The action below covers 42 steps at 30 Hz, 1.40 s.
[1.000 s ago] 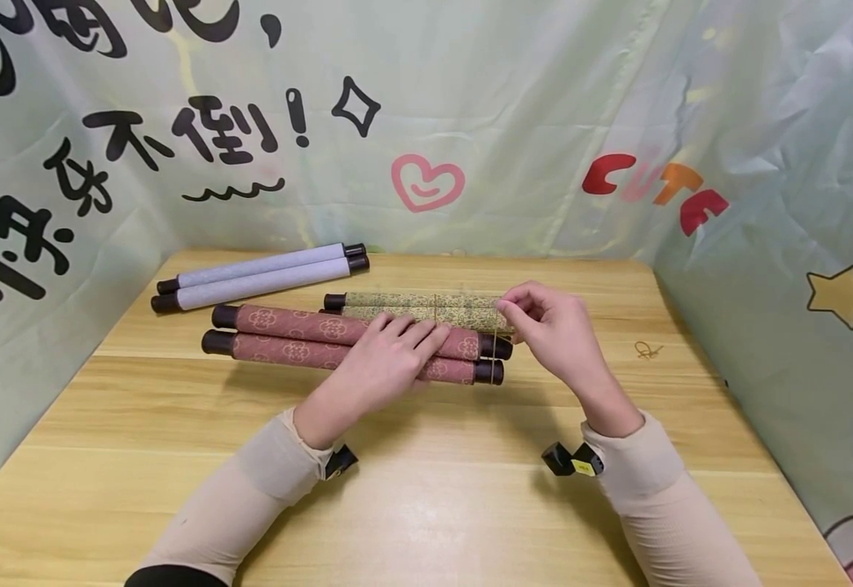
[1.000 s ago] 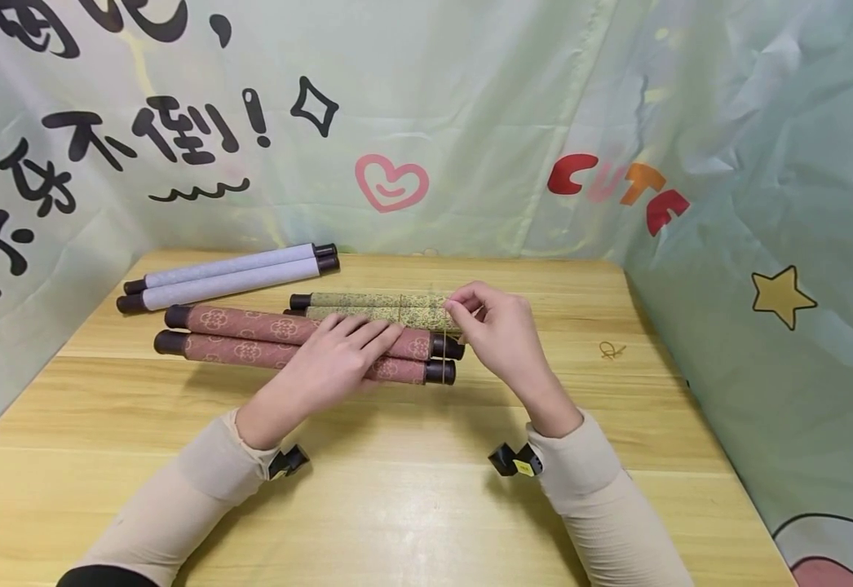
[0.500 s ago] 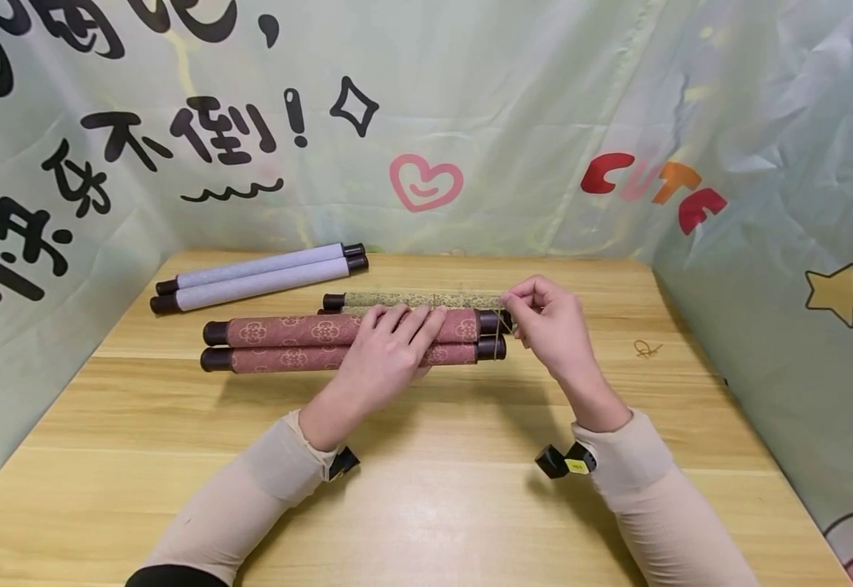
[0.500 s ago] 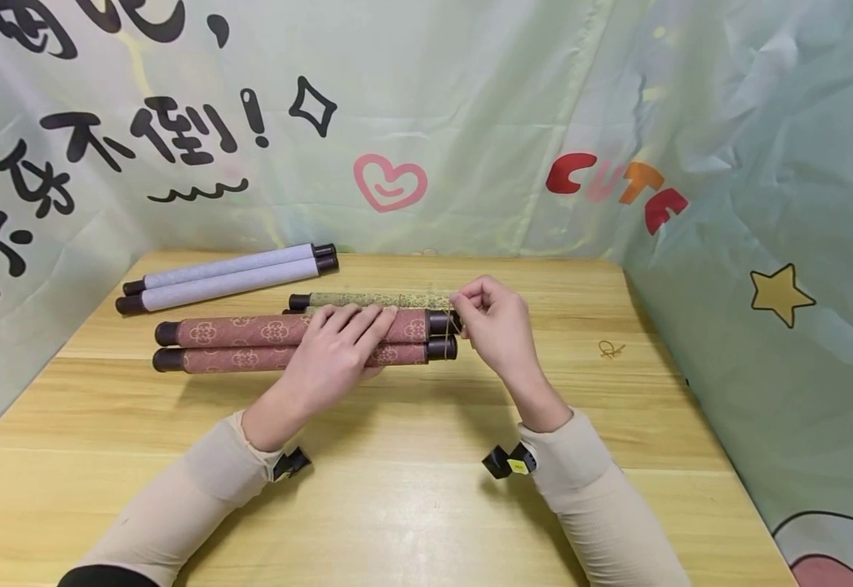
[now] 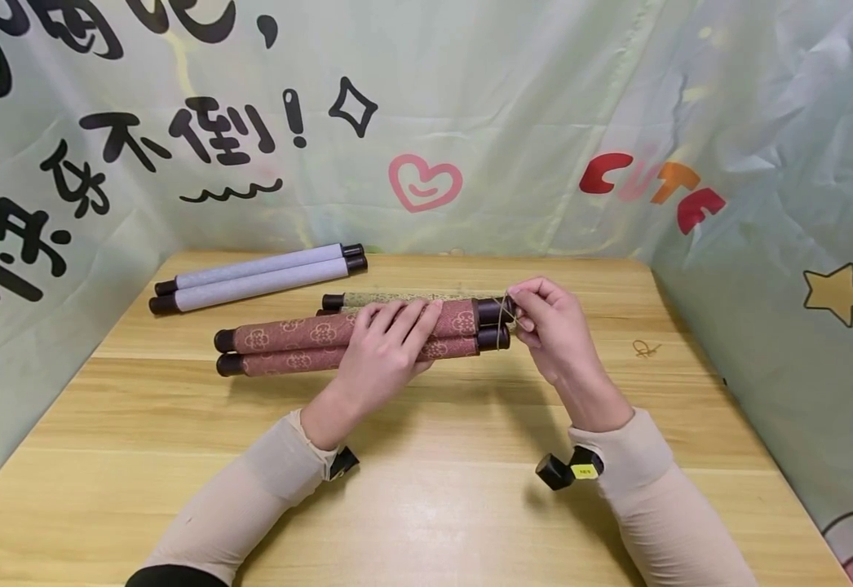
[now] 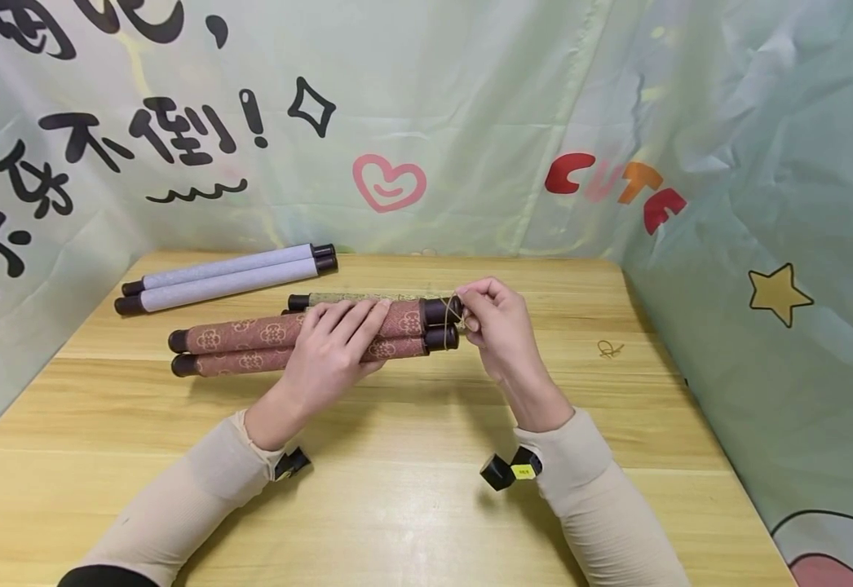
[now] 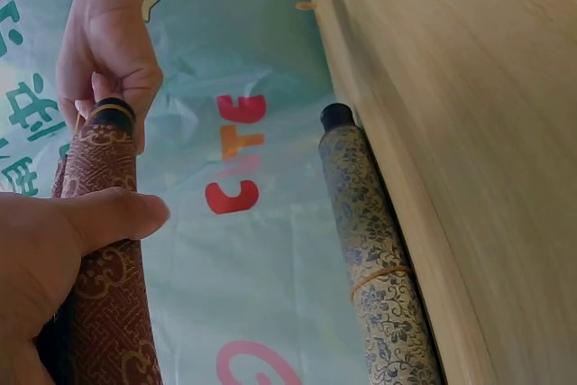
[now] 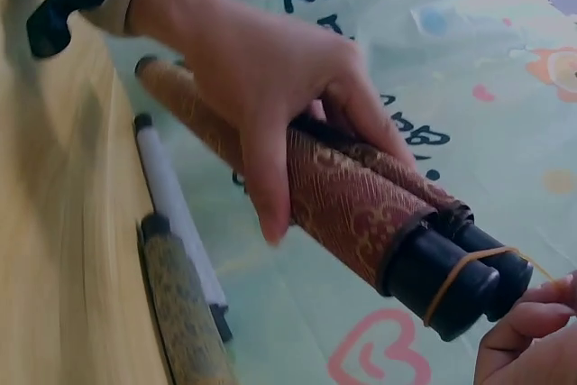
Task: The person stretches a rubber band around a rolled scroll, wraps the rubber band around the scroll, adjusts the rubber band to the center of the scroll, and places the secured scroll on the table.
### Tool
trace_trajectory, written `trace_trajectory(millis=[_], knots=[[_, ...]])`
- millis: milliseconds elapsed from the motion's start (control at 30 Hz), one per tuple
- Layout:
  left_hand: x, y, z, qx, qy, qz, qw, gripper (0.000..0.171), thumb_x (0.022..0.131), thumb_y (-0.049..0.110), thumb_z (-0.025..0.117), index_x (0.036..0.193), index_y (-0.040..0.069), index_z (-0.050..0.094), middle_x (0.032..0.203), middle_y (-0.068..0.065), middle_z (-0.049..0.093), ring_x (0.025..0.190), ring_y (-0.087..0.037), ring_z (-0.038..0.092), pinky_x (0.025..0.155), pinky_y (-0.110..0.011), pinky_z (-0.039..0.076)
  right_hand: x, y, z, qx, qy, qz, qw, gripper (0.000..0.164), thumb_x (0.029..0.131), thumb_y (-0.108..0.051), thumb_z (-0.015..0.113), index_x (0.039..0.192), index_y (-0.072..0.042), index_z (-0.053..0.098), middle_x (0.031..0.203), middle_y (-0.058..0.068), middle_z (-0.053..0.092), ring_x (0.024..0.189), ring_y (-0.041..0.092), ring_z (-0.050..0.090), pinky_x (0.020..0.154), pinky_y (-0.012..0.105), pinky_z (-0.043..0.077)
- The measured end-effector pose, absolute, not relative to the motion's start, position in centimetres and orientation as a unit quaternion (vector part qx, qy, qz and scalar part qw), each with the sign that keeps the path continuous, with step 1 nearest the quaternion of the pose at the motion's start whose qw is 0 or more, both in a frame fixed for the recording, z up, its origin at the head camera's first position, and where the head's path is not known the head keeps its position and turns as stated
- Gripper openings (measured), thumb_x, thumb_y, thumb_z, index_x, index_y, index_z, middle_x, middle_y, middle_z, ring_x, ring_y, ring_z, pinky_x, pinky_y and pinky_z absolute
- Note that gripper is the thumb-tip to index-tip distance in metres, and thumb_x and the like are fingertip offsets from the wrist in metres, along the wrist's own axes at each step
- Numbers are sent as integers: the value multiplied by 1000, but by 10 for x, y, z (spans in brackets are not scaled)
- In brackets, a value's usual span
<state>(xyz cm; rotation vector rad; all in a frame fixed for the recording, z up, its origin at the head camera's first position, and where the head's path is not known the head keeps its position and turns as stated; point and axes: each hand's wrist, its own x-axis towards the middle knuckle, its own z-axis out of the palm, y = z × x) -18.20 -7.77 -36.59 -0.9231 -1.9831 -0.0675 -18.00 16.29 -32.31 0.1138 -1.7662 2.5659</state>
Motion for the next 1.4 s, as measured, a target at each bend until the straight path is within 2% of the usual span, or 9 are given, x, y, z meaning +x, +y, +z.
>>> trace_trajectory(millis=[133, 333, 500, 633, 733, 900, 1100, 1400], knots=[[-182, -78, -365, -363, -797, -45, 481, 83, 66, 45, 88, 132, 4, 57, 119, -12, 66, 101, -31, 63, 85, -46, 50, -178, 161, -321, 20, -492, 870, -27, 18, 98, 1, 51, 83, -4, 59, 66, 0, 47, 47, 2, 38, 37, 12, 26], [-182, -80, -360, -346, -792, -65, 499, 79, 71, 46, 85, 132, 3, 58, 120, -14, 66, 101, -32, 64, 86, -47, 51, -173, 157, -318, 7, -408, 910, -69, 16, 100, -2, 51, 85, -3, 57, 69, 1, 46, 46, 3, 37, 38, 13, 24], [-182, -82, -356, -346, -783, -110, 506, 80, 69, 40, 87, 133, 2, 58, 119, -16, 66, 100, -35, 64, 84, -51, 50, -168, 152, -318, 26, -319, 942, -105, 15, 100, -4, 51, 85, -4, 54, 71, 2, 48, 48, 3, 38, 39, 13, 21], [-182, -83, -353, -341, -779, -140, 508, 79, 69, 38, 88, 132, 2, 58, 117, -16, 67, 99, -35, 63, 83, -53, 49, -165, 146, -322, 59, -230, 963, -130, 19, 102, -6, 48, 84, -5, 51, 71, 3, 49, 51, 4, 32, 44, 14, 17], [-183, -83, -351, -334, -779, -146, 511, 79, 69, 38, 88, 132, 2, 58, 117, -16, 67, 99, -35, 63, 84, -53, 49, -164, 140, -326, 72, -183, 971, -132, 22, 103, -7, 45, 83, -4, 53, 72, 3, 51, 53, 4, 31, 46, 14, 16], [-185, -83, -350, -325, -776, -148, 520, 80, 66, 40, 90, 130, 3, 60, 117, -15, 67, 98, -36, 64, 84, -54, 49, -162, 128, -329, 47, -122, 983, -132, 21, 104, -7, 44, 86, -2, 54, 71, 5, 51, 51, 6, 37, 46, 14, 18], [-188, -86, -349, -315, -780, -143, 522, 82, 65, 40, 90, 131, 3, 60, 118, -15, 67, 98, -36, 64, 82, -53, 50, -160, 113, -325, 0, -98, 988, -121, 18, 106, -11, 37, 90, -6, 45, 71, 4, 47, 50, 8, 37, 45, 15, 21], [-190, -89, -349, -310, -782, -145, 521, 82, 65, 40, 90, 131, 3, 60, 118, -15, 67, 99, -36, 64, 81, -52, 50, -157, 101, -325, -9, -145, 984, -106, 19, 105, -5, 29, 98, -5, 47, 76, 2, 48, 56, 7, 44, 47, 14, 34]])
